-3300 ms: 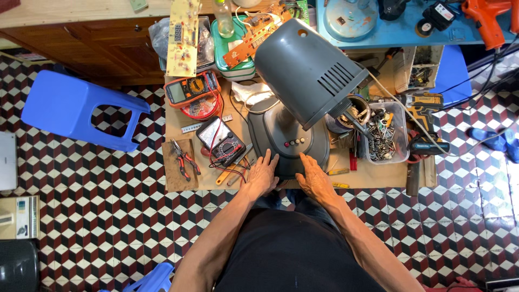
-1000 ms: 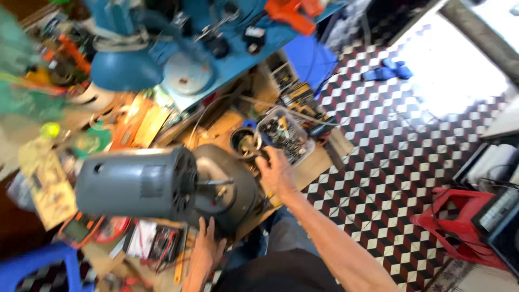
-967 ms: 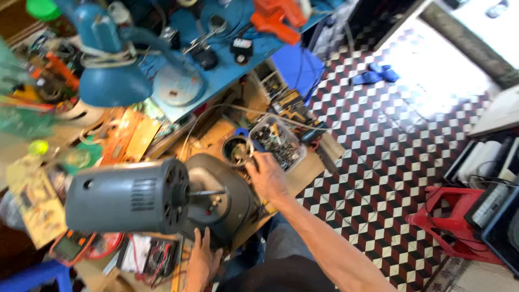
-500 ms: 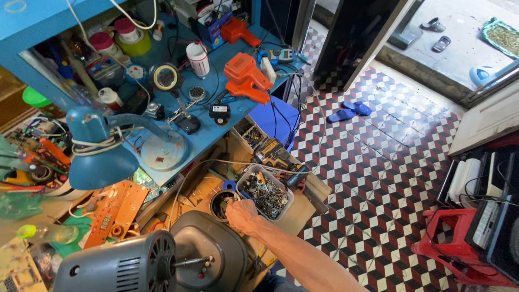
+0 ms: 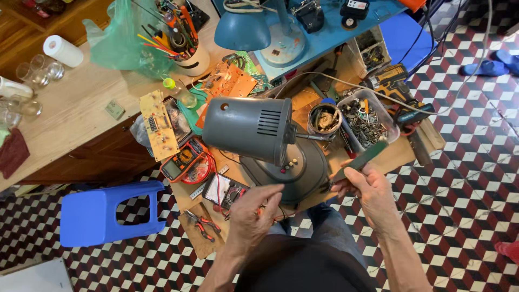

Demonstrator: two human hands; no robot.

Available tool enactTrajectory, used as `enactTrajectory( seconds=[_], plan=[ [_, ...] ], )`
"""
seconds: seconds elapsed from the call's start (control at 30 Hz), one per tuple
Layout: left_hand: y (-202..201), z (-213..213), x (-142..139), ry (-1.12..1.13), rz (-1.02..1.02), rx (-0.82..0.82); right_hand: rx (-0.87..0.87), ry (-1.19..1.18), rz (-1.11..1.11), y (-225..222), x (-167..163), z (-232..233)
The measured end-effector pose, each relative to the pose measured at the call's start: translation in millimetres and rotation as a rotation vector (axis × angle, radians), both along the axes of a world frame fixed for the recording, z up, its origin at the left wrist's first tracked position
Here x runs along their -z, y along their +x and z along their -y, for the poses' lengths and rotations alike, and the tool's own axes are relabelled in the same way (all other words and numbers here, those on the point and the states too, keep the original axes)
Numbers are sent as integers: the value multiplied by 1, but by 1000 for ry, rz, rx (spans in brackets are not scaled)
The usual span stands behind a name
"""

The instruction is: The person assembles a pedestal fan by attaching the motor housing to the base, inserting a rubber band into the motor shaft, and securing the fan cage. The person uses a screwdriver to tighten components and positions the fan upright.

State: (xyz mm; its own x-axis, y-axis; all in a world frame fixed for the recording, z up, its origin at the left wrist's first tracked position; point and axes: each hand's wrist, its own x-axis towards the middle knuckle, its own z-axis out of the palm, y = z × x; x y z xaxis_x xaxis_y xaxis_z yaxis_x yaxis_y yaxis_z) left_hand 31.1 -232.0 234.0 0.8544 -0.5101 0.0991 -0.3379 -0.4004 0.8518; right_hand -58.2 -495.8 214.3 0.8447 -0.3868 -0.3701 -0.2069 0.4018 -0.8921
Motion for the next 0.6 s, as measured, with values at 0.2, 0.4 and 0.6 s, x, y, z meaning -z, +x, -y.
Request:
enactTrajectory(
  seconds=[0.2,0.4,0.6],
  plan=[
    [67,-11,-91,7,594,-5,264,-93,178,1,-40,-52],
    [101,14,-101,170,699,173,384,-169,315,32,-31,-54],
    [103,16,-98,213,702,205,449,21,322,40,-39,-44]
  ],
)
